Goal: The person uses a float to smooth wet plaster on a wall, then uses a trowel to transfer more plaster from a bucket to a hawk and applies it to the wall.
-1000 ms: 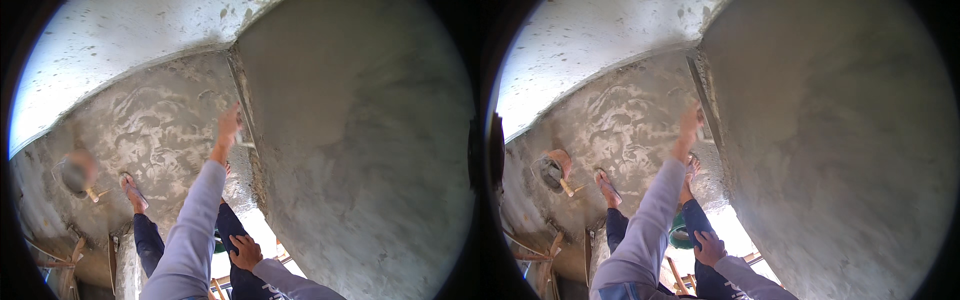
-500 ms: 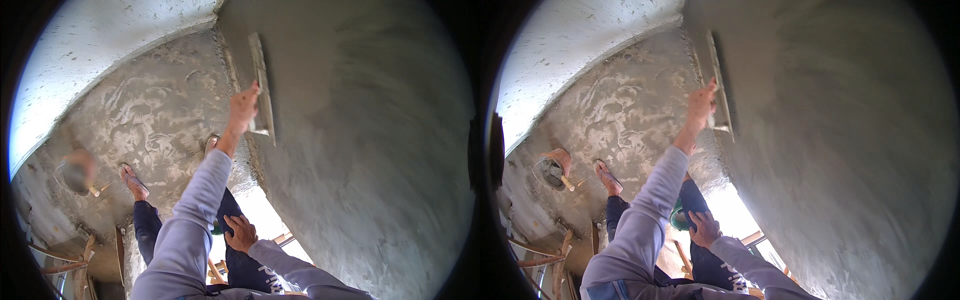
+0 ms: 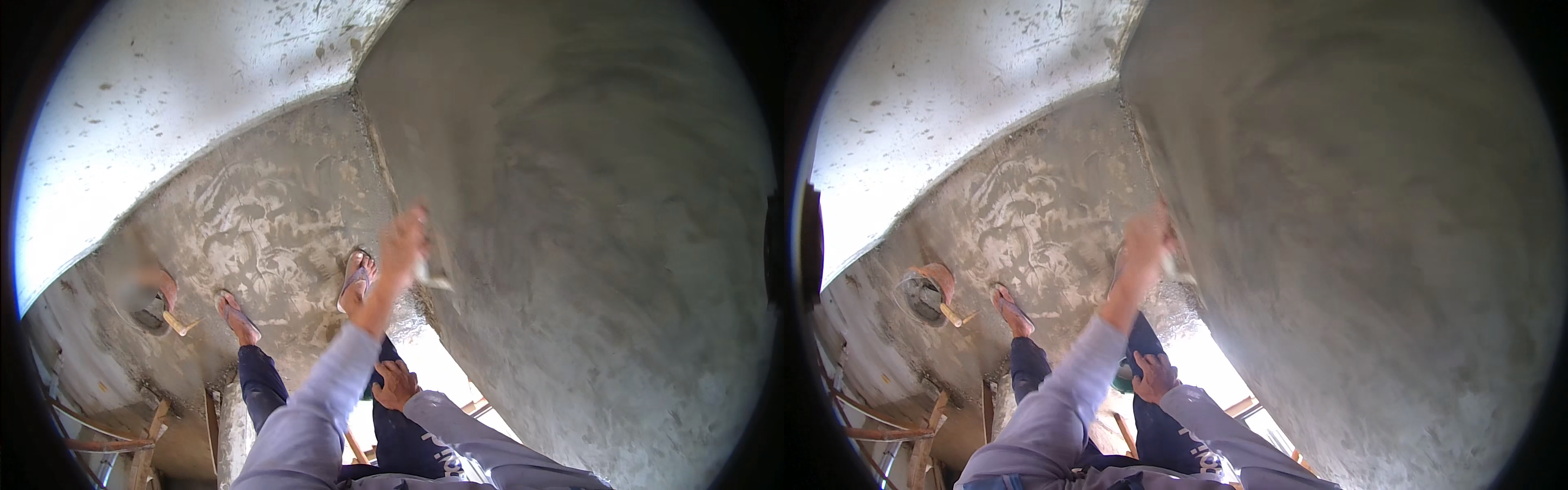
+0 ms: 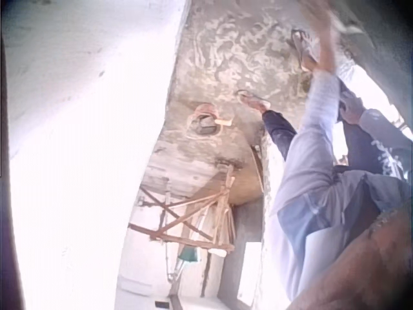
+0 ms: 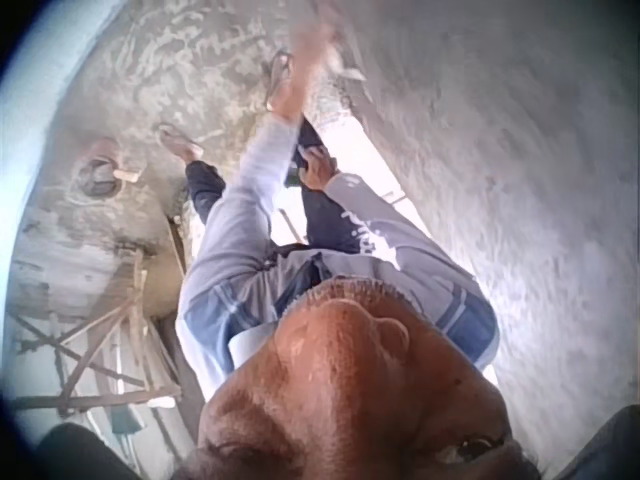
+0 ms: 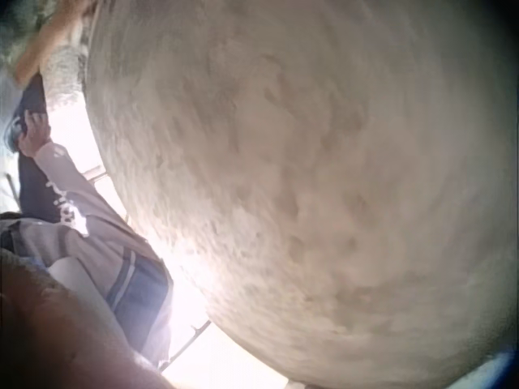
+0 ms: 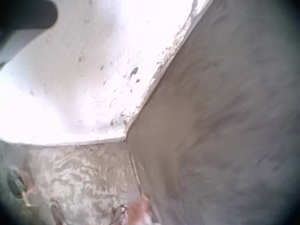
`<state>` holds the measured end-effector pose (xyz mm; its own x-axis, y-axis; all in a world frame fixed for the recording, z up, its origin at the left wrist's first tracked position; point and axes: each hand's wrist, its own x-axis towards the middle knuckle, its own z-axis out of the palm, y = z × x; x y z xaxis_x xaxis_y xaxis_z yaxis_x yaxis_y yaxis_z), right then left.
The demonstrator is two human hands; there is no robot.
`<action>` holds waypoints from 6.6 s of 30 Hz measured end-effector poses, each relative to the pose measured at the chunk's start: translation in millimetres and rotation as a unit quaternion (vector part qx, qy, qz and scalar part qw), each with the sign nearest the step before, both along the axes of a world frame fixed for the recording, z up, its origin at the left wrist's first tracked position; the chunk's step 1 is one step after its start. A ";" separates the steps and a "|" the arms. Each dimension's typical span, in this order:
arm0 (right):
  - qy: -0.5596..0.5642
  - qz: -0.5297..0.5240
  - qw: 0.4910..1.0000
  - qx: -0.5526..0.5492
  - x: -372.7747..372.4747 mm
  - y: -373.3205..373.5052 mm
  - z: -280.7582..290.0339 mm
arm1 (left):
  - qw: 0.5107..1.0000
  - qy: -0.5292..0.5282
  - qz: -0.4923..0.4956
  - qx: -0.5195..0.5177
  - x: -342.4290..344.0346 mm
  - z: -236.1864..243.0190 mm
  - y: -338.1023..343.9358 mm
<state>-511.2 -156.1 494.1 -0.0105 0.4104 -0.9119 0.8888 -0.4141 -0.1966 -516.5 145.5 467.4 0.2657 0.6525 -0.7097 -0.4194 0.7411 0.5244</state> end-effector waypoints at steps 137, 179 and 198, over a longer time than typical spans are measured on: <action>0.318 -0.106 0.940 -0.064 -539.3 179.8 -242.5 | 0.815 -0.028 0.574 -0.071 -729.1 -229.8 -363.3; 0.370 -0.308 0.876 -0.016 -623.1 139.3 -268.1 | 0.877 -0.306 0.332 0.163 -747.0 -124.3 -277.1; -0.101 0.173 0.979 -0.041 -30.2 -67.2 -19.1 | 0.960 -0.160 0.167 -0.155 -217.0 -261.2 -166.9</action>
